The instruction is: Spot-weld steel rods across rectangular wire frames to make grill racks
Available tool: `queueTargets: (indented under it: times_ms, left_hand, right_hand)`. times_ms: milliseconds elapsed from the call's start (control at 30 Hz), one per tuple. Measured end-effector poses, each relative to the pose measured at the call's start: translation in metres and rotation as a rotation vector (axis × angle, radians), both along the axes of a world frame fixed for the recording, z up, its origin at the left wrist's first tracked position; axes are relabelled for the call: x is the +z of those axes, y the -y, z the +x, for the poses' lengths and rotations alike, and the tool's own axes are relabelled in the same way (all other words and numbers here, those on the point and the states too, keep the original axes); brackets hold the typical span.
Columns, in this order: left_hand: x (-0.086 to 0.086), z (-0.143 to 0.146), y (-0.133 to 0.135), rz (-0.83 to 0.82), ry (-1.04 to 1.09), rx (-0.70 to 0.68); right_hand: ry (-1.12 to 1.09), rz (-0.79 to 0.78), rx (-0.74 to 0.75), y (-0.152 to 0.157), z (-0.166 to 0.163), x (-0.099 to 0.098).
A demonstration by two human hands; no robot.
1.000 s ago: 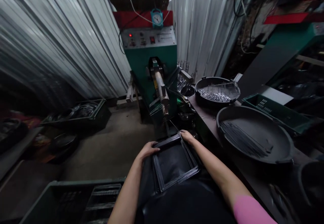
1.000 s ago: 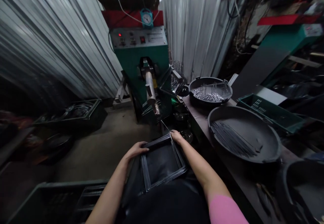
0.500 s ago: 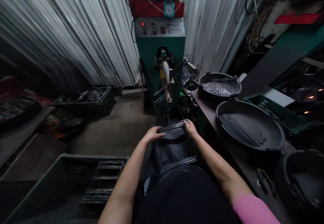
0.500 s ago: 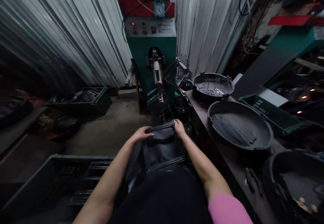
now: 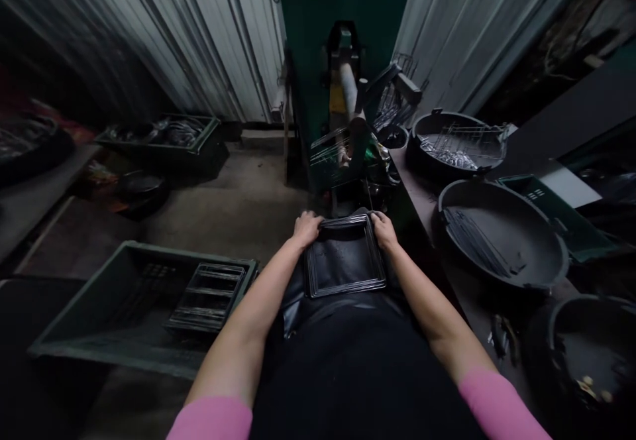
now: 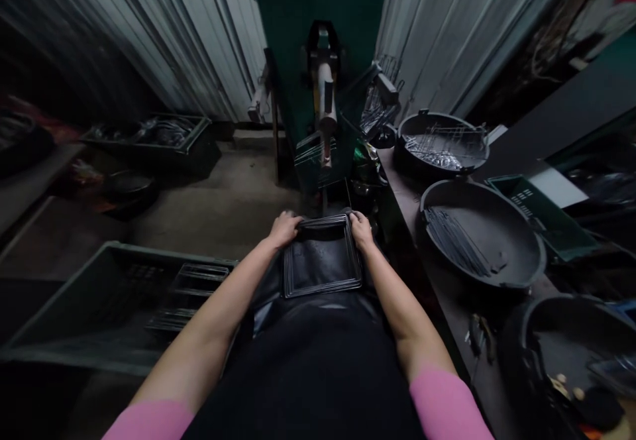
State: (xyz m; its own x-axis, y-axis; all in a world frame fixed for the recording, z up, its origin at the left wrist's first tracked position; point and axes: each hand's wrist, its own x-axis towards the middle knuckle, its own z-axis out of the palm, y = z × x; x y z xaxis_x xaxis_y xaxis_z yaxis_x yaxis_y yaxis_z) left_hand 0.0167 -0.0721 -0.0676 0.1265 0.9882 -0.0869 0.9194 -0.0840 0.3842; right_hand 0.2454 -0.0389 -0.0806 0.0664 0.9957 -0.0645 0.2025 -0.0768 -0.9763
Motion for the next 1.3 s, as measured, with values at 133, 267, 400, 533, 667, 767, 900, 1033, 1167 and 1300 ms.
queueTargets:
  times_ms: [133,267,400,533,667,767,900,1033,1167,1300]
  left_hand:
    - [0.002,-0.003,0.0,0.0,-0.001,0.004]
    - [0.003,-0.01,0.009,0.039,0.05,0.123]
    - [0.003,-0.015,0.02,0.139,0.15,0.228]
    - [0.007,-0.017,0.025,0.228,0.251,0.233]
    - [0.011,-0.016,0.027,0.298,0.28,0.296]
    - [0.012,-0.011,0.028,0.287,0.515,0.38]
    - [0.015,-0.005,0.027,0.031,1.199,0.542]
    - [0.022,-0.005,0.017,-0.08,1.513,0.631]
    - [0.024,0.004,0.006,-0.166,1.555,0.599]
    - [0.026,0.024,-0.004,-0.254,1.6,0.586]
  right_hand:
    - [-0.051,-0.016,-0.003,0.003,0.004,-0.004]
    - [-0.058,-0.008,-0.017,0.004,0.001,-0.002]
    - [0.07,0.075,0.029,0.007,-0.005,0.011]
    - [0.207,0.178,-0.02,0.01,0.01,0.028]
    - [0.102,0.169,-0.122,0.024,0.037,0.024]
    - [0.078,0.091,-0.145,0.041,0.052,0.007]
    - [0.082,0.073,-0.164,0.056,0.06,-0.005]
    - [0.13,0.248,-0.123,0.056,0.059,0.023]
    - [0.306,0.426,0.162,0.063,0.043,0.066]
    - [0.396,0.51,0.599,0.077,0.015,0.086]
